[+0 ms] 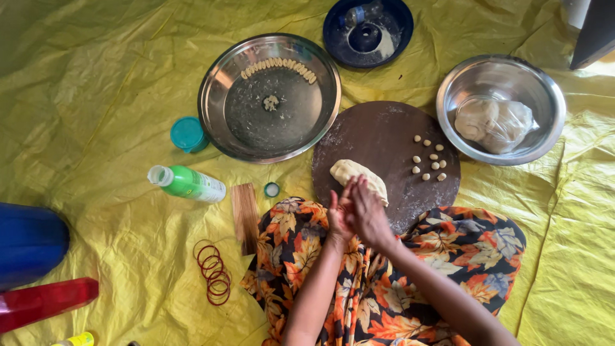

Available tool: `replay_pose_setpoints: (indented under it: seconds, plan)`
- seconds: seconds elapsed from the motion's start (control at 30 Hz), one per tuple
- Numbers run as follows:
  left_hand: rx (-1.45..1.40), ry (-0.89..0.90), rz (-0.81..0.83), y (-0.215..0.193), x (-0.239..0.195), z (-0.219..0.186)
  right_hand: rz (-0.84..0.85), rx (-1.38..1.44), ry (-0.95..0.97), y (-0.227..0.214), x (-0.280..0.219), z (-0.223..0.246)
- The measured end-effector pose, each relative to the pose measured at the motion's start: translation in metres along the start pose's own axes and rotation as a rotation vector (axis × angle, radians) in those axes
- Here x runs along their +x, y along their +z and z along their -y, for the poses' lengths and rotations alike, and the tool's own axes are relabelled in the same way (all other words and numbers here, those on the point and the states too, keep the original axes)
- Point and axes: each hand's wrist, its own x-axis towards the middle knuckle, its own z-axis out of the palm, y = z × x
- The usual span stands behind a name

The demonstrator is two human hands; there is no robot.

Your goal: The person sits on a yellow tarp and repeatedly pinches off small pieces of dough from a larger lump on a wooden board. They roll each piece between their palms to form small balls and place them on the board. The person occasionally adjusts the main dough lump and continues the process.

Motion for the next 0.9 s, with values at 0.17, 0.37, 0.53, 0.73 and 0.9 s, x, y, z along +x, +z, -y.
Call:
replay_pose_setpoints:
  seconds: [0.17, 0.37, 0.53, 0.73, 0.9]
  plan:
    - [0.110, 0.070, 0.046, -0.002, 0.002, -0.001, -0.117, 0.203, -0.275, 0.031, -0.031, 0.042]
    - [0.224, -0.196, 0.003, 0.020, -0.011, 0.021, -0.054, -0.038, 0.139, 0.019, 0.053, 0.015]
    - [0.056, -0.131, -0.242, 0.015, -0.014, 0.011, -0.163, -0.103, 0.081, 0.005, 0.038, -0.025]
    - [-0.454, -0.065, 0.449, 0.013, -0.008, 0.000, -0.046, -0.067, -0.110, -0.003, 0.001, -0.052]
    - [-0.055, -0.094, 0.056, 0.031, -0.006, 0.010, -0.227, 0.291, 0.361, -0.061, 0.007, -0.075]
